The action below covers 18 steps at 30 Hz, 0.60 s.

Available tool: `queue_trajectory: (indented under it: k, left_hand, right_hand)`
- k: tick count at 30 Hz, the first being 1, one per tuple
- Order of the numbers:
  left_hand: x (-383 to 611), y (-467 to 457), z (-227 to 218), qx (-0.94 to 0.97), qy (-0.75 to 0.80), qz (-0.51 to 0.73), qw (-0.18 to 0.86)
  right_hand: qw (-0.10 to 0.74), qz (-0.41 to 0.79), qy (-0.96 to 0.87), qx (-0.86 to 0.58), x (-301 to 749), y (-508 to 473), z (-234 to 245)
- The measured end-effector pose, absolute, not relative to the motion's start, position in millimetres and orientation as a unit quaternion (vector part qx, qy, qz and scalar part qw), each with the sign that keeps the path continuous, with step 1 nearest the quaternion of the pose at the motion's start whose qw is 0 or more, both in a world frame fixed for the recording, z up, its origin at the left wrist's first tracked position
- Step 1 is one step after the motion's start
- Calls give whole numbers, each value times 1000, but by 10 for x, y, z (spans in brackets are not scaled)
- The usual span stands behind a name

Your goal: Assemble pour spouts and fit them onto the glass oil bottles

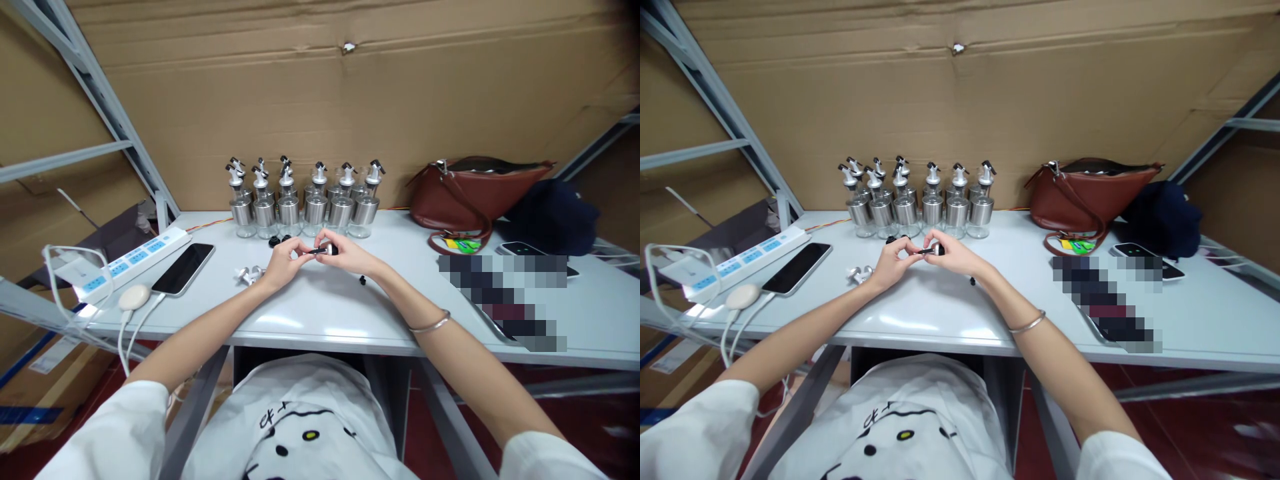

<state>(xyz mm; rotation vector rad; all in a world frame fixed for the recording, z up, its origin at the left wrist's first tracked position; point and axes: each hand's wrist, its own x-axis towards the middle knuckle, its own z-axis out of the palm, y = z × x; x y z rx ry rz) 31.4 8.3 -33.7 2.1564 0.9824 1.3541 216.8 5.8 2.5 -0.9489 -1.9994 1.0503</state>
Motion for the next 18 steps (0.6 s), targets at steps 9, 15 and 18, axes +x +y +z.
queue_trajectory:
  k: [9,15,18]
  left_hand:
    - [312,93,-350,759,361,476,260]
    - [326,112,-347,736,352,471,335]
    - [351,94,-326,725,334,471,375]
  right_hand:
    - [372,362,-771,-370,2115,39,-1]
    - [398,392,-741,-373,2116,70,-10]
    - [398,437,-715,-373,2118,75,-15]
